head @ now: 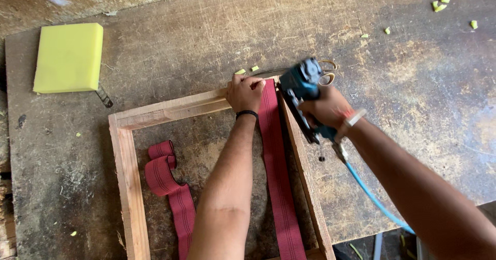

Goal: The person unrolls red elastic webbing from a roll on a workbench, pulls out a length, and cuts it with scissors. They lay the webbing strips across a square wooden frame, pull them taut, and staple them in place using a pneumatic nail gun, adding strips one at a time.

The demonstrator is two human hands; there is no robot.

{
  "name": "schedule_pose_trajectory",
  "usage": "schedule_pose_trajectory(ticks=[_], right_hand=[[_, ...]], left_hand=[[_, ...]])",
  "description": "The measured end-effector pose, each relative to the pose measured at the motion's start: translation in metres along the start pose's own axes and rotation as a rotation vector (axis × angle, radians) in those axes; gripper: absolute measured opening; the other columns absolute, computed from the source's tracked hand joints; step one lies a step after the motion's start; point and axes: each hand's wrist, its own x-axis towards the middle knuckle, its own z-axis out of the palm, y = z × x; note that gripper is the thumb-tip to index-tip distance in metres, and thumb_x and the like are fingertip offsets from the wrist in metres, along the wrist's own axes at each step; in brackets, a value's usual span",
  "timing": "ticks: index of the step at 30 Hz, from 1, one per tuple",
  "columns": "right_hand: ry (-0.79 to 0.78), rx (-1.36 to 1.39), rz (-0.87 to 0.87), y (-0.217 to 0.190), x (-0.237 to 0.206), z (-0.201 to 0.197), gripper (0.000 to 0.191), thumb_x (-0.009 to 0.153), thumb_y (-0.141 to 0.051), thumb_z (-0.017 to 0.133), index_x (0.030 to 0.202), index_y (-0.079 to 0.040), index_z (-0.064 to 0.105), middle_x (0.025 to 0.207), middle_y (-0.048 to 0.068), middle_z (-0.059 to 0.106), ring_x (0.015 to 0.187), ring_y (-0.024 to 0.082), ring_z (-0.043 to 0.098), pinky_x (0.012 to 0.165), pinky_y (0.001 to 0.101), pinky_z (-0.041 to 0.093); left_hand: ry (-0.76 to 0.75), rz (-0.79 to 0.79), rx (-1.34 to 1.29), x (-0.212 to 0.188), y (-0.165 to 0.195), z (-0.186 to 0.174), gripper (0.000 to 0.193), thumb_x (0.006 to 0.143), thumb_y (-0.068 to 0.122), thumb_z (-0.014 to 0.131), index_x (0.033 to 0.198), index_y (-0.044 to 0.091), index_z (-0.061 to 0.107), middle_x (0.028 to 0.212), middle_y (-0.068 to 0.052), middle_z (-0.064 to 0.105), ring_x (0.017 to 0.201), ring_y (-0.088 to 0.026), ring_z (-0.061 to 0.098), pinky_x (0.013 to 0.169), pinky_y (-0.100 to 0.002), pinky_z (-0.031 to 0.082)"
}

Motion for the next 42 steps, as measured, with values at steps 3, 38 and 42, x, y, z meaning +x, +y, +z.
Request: schedule_pose_trajectory(ticks=[3,38,42], right_hand=[[0.031,0.049,-0.022,-0.031,0.02,0.01,0.016,0.082,-0.009,0.074,0.082,0.006,0.069,0.067,0.012,0.069,0.052,0.02,0.065,0.047,0.0355,0.054],[0.002,-0.196,-0.053,-0.065,0.03,0.068,0.025,0.083,-0.014,0.073,0.067,0.005,0.069,0.061,0.011,0.068,0.048,0.019,0.064,0.047,0.0353,0.053],[0.002,-0.204,-0.065,-0.063,0.044,0.069,0.026,0.081,-0.015,0.075,0.064,0.004,0.069,0.061,0.009,0.069,0.049,0.017,0.065,0.048,0.0339,0.055]], left_hand=[[0.025,-0.002,0.026,0.002,0.001,0.001,0.018,0.074,0.042,0.089,0.08,0.027,0.082,0.101,0.001,0.062,0.102,-0.024,0.06,0.093,-0.047,0.049],[-0.151,0.046,-0.63,0.016,-0.028,-0.035,0.047,0.08,-0.023,0.043,0.111,0.007,0.06,0.091,-0.004,0.051,0.083,-0.018,0.049,0.073,-0.033,0.045],[-0.068,-0.078,-0.584,-0.026,-0.055,-0.091,0.025,0.099,-0.001,0.062,0.119,0.014,0.062,0.111,-0.005,0.07,0.099,-0.017,0.069,0.083,-0.032,0.061]])
